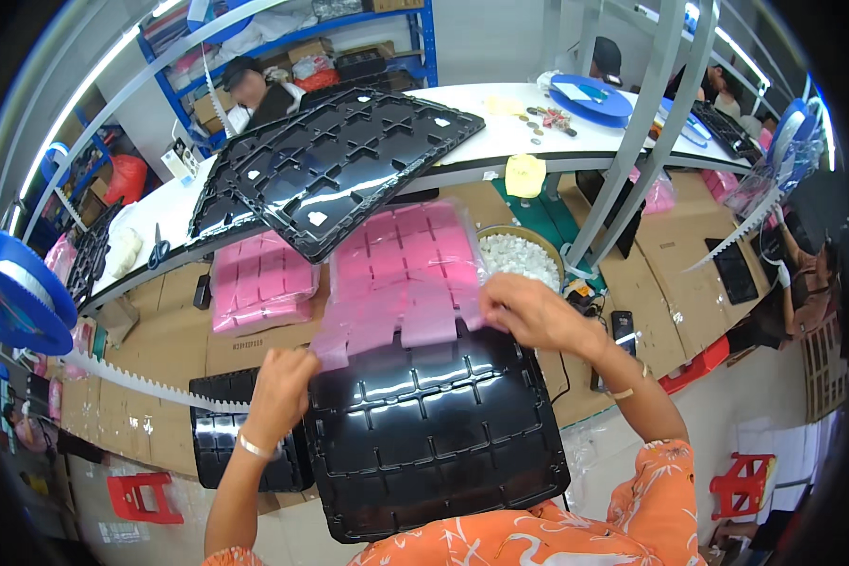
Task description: The person peels and sticks adhesive tabs onto a black plastic tray, presses a pink foam pad onto it, and applies adhesive tabs to another tray.
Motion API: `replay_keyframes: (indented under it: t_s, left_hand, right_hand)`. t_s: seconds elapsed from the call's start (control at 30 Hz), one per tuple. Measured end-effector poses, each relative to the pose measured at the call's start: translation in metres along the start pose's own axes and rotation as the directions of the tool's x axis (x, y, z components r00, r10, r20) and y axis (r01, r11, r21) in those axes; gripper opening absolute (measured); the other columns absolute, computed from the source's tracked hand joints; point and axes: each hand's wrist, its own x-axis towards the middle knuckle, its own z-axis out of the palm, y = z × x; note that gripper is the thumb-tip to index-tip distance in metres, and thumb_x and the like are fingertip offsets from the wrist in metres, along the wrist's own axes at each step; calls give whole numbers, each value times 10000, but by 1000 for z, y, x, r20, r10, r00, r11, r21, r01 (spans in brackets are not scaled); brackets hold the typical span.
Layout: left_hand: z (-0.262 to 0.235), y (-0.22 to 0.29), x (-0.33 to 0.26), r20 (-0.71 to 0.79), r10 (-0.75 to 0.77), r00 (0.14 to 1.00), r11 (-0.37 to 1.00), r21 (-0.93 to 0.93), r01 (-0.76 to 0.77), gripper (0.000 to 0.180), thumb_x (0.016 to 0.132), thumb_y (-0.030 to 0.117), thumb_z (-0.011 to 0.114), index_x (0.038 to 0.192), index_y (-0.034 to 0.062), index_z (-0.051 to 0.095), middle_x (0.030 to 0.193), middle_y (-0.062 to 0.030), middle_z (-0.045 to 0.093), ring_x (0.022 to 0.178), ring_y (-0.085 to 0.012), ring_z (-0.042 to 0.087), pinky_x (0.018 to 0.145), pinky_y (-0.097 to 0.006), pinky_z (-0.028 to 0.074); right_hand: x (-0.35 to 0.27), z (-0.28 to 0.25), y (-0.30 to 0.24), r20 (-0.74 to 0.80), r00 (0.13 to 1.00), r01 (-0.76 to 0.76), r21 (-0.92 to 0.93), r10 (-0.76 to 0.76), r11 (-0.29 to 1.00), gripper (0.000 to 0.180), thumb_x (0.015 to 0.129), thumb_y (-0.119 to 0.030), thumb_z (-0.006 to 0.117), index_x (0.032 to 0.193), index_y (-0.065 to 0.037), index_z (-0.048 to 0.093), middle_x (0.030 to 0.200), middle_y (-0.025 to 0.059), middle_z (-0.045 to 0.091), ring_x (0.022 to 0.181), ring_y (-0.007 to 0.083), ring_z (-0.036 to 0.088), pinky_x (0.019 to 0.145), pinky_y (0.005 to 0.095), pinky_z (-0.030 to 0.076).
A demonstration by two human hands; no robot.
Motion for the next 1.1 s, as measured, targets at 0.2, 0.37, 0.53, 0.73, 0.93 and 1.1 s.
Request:
replay_keyframes:
  t_s: [0.2,0.37,0.53,0.73,0.93,1.1]
  left_hand:
    - [-11,66,-44,-109,-161,981,972,-190,139,450,756,37,784,1168,32,603,1235,-153,612,1139,-371,571,998,-455,414]
    - [18,58,-32,-264,-328,907,940,-186,286,708,748,94,849,1391,82,555,1470,-203,453,1326,-422,450,1123,-492,363]
    - [61,19,-27,-321,-368,872,925,-218,310,637,773,73,824,1369,166,617,1472,-209,464,1345,-434,431,1120,-503,380]
    - [72,7,-9,-309,-298,903,946,-222,236,488,841,170,782,1309,116,657,1385,-166,567,1318,-398,470,1114,-497,374]
    - [93,-24,10,-92,-570,817,800,-289,526,427,892,428,737,1151,90,764,1208,-155,692,1290,-379,523,1086,-518,374]
    - [102,-41,37,104,-665,740,660,-383,646,380,805,490,805,1043,195,822,1047,-120,780,1120,-333,679,1080,-651,314]
  right_hand:
    - [-56,7,-67,115,993,-22,0,22,1000,96,903,-42,658,962,-25,584,966,147,575,976,381,593,858,449,487]
    - [-70,10,-76,60,995,-79,-11,79,997,127,872,1,690,967,-11,605,1011,127,647,937,336,634,842,397,517]
    - [-68,13,-91,14,998,-56,123,54,991,93,906,-34,681,967,-6,616,950,138,634,888,325,631,816,398,507]
    - [-80,20,-79,-36,996,-73,121,78,990,118,897,-17,708,982,-8,627,985,110,674,855,265,652,792,359,520]
    - [-88,21,-65,31,997,-77,111,74,991,95,901,-36,699,972,-18,639,887,91,665,802,255,646,759,355,508]
    - [-85,24,-68,67,993,-100,113,93,989,85,894,-34,697,958,-21,643,843,91,653,784,255,641,758,358,501]
